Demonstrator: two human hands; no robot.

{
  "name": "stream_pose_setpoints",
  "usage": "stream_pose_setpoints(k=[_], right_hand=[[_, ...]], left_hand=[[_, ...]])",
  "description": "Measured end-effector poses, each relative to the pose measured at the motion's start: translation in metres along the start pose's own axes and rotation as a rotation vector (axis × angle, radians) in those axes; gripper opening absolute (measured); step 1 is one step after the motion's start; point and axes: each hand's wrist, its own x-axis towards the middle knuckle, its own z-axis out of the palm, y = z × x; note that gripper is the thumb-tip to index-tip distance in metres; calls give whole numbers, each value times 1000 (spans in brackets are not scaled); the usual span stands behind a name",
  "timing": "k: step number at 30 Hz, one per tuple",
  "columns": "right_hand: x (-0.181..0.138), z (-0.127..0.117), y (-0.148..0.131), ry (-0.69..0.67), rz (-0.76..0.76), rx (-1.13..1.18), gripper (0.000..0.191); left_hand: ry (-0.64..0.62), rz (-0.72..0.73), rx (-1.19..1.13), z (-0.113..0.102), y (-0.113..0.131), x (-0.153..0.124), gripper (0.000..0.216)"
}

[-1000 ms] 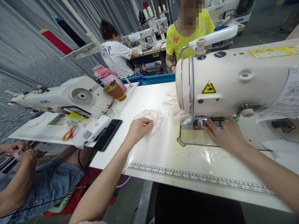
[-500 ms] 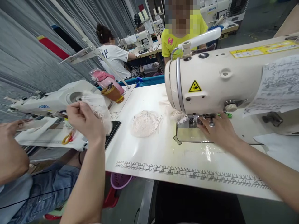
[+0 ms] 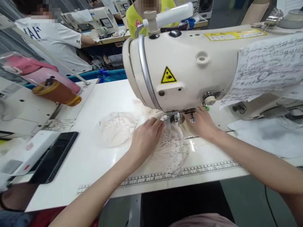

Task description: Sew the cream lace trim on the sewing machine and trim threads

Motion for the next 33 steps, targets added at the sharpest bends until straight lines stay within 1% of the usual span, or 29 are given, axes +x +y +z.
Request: stream_pose_setpoints(k=[1,2,4,5,7,9,12,14,17,19,21,27,33], right_hand=[[1,-1,0,18,2,10,25],[1,-2,0,33,-8,21,26],[3,-6,-2,79,-50,39,26],[4,-9,-3,99,-73,44,27],[5,-15,-7,109,-128,51,29],[5,-19,-11,70,-199,65,30],[3,-20,-15,-39,-276,67,29],[1,-17,-16,-79,-249,34,29],[-1,-15,-17,-62,-200,0,29],[-1,-17,-18,-79,-195,-8,33],[-1,-19,-21,-145,-191,-11,37],[0,-22,-24,-294,-147,-13,38],[1,-22,-24,-387,-112,20,45]], left_hand=[[73,101,99,6,2,-1,29],[118,202,157,11,4,-3,27],[136,363,189,18,10,-10,25],[130,410,194,21,12,-14,26],[124,448,213,25,15,-20,33],[117,461,222,26,13,-24,37],[76,455,215,24,8,-29,42],[55,436,217,22,4,-30,47],[49,426,219,24,1,-26,50],[55,429,214,27,-1,-21,50],[61,424,206,31,-3,-17,49],[71,405,166,37,-9,-14,50],[78,381,112,39,-11,-11,50]])
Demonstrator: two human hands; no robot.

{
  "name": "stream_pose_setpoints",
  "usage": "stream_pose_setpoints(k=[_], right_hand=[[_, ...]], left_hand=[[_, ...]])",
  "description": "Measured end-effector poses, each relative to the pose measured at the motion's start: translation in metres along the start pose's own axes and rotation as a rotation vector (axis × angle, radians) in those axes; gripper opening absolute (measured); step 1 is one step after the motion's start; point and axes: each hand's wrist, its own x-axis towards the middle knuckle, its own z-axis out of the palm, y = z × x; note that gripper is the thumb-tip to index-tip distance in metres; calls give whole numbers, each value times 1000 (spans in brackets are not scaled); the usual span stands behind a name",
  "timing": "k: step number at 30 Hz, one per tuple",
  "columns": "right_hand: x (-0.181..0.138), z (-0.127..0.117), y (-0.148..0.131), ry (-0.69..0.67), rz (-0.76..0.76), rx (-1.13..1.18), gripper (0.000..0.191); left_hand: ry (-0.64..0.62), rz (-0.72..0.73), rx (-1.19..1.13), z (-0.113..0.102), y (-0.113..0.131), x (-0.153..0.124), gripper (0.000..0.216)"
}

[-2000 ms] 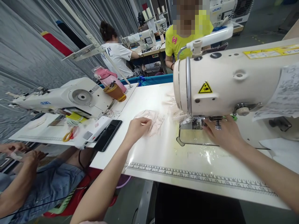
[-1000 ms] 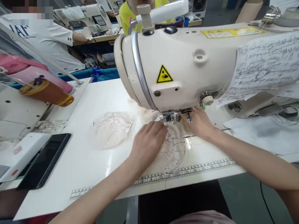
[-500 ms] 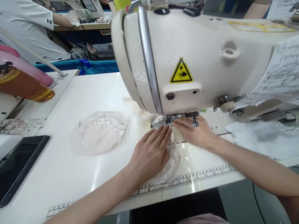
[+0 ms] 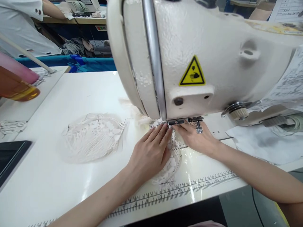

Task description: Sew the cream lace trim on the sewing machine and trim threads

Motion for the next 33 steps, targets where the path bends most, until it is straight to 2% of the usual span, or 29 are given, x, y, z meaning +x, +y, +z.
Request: stream_pose_setpoints(k=[8,14,21,33], right_hand=[[-5,13,2,-55,33,-48,48],[-4,19,5,34,-8,-85,45],[3,18,7,59,-38,-10,45],[3,13,8,253,-74,-76,38]], left_hand=[[12,6,56,2,0,0,50],[15,25,90,1,-1,2,49],[-15,23,75,-2,-1,3,49],[-22,20,71,-4,-2,3,50]])
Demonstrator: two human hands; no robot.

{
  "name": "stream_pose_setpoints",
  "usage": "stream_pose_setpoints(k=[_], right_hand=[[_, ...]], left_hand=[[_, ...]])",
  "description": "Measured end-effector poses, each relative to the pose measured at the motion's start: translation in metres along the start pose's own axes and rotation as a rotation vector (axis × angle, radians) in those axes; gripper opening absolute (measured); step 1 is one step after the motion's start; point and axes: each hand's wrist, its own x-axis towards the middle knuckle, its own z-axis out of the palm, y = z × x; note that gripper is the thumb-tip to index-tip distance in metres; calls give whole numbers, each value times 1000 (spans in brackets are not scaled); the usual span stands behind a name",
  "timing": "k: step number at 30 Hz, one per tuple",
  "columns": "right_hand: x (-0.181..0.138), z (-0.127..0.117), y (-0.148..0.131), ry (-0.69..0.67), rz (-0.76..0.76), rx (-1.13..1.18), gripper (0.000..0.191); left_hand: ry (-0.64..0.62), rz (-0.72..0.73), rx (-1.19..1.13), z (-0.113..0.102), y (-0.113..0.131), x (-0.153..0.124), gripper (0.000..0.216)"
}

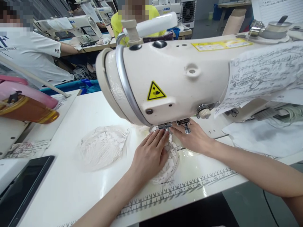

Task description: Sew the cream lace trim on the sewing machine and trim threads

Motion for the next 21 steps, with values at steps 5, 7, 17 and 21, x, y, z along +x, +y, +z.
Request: stream_pose_setpoints(k=[5,7,17,21], right_hand=[[2,-6,-1,80,0,13,30],[1,-9,-1,89,-26,59,28],[-1,-13,6,-91,-352,286,30],[-2,-14,9,-145,-356,370,21]], left_hand=[[-23,-3,-19,0,0,2,50],[-18,2,-16,-6,0,4,46],[7,544,124,-54,20,-40,14],[26,351,73,-56,28,-54,27]])
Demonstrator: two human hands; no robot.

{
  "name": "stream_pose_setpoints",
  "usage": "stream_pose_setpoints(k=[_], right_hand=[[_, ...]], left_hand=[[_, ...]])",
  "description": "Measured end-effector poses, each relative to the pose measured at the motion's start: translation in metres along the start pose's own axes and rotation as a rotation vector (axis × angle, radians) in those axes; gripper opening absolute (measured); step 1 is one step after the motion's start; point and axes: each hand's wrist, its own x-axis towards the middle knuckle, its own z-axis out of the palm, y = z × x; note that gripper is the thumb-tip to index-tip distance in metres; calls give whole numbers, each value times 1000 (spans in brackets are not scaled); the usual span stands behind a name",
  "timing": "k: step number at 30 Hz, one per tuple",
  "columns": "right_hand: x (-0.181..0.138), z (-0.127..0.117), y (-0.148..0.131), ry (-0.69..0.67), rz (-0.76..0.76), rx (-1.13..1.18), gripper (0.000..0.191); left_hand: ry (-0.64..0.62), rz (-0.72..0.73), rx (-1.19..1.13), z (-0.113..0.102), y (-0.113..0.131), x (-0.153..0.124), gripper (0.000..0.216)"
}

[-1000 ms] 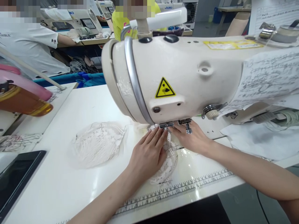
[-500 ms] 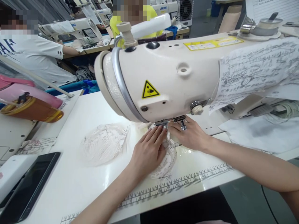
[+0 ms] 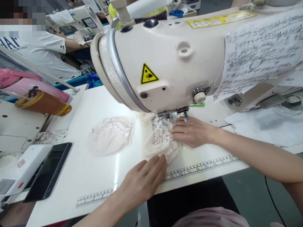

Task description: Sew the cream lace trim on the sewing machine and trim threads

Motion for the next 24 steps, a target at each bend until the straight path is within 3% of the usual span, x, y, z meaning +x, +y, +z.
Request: stream_pose_setpoints(k=[3,5,7,10,13,17,20,24], right_hand=[[0,0,2,6,-13,76,14],[0,2,3,62,-1,73,16],[0,5,4,136,-7,54,22],[-1,6,6,206,-33,31,24],[-1,4,7,275,-50,14,21],[0,3,6,322,1,0,13],[1,4,5,284,7,-7,8],[1,5,4,220,-63,42,15]], left_hand=[[-16,-413,-245,-13,-9,9,21],[-47,-557,-362,-21,-21,19,15],[-96,-500,-399,-20,-33,30,15],[-137,-266,-331,1,-46,41,19],[-12,-133,-220,29,-47,44,11],[188,-104,-133,48,-40,40,17],[236,-127,-86,49,-36,36,15],[247,-115,17,46,-39,37,13]])
